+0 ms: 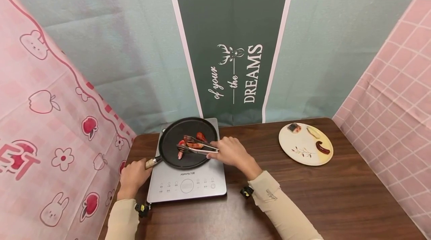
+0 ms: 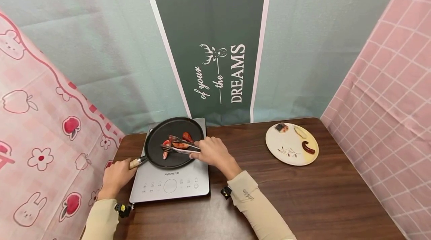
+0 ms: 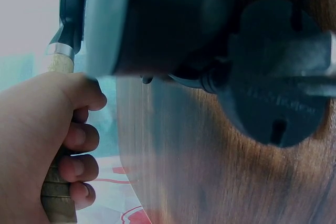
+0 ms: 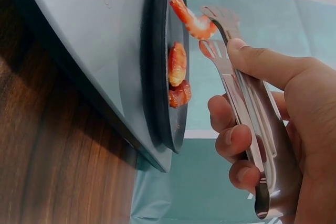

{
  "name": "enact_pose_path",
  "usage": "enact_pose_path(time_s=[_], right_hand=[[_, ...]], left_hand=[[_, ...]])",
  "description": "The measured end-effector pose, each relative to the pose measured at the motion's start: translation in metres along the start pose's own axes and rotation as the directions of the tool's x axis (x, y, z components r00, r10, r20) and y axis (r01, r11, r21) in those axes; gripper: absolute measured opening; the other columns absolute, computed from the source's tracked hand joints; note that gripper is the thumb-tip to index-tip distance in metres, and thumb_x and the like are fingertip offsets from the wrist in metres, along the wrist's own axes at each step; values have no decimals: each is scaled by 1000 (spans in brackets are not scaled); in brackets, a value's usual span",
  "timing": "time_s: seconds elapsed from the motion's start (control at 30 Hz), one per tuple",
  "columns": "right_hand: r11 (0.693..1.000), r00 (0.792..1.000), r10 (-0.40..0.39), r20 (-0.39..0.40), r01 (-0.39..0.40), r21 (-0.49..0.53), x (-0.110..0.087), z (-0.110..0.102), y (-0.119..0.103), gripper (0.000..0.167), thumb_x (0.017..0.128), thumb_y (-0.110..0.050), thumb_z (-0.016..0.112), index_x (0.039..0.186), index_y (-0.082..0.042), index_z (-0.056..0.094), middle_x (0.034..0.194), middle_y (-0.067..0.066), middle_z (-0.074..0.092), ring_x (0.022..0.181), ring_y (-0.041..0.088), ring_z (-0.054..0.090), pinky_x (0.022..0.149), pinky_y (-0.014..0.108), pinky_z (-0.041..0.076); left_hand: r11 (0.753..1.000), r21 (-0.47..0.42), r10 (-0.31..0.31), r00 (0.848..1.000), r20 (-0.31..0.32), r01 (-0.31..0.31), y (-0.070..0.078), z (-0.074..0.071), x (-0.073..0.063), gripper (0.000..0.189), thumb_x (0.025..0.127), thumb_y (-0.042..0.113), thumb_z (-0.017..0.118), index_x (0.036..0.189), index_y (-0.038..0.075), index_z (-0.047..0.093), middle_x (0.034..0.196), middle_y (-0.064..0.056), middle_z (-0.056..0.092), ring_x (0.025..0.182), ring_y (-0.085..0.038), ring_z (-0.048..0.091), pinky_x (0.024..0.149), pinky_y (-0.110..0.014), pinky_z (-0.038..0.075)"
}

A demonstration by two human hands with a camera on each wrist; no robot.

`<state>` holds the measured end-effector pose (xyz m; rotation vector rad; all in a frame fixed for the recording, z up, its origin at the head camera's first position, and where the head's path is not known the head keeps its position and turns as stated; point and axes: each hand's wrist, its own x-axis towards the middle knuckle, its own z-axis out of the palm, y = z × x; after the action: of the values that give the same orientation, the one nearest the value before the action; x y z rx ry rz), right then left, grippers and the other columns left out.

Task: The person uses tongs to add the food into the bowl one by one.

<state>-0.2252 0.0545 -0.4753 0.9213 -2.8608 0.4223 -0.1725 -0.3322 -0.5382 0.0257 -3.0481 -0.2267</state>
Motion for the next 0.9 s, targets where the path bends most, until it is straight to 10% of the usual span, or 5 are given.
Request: enact_pose_path(time_s=[0.9], right_hand=[[999,999,46,11,-46,-28,4,11,-4,48,90,-60,77,111,-16,79,78,10,73,71,30,70,64,46,54]], left_hand=[[1000,-1,-4,1000,-20,4,1,-1,0,25,91,25,75,88,3,63,72,-19,67,57,-38,61,53,-54,45]])
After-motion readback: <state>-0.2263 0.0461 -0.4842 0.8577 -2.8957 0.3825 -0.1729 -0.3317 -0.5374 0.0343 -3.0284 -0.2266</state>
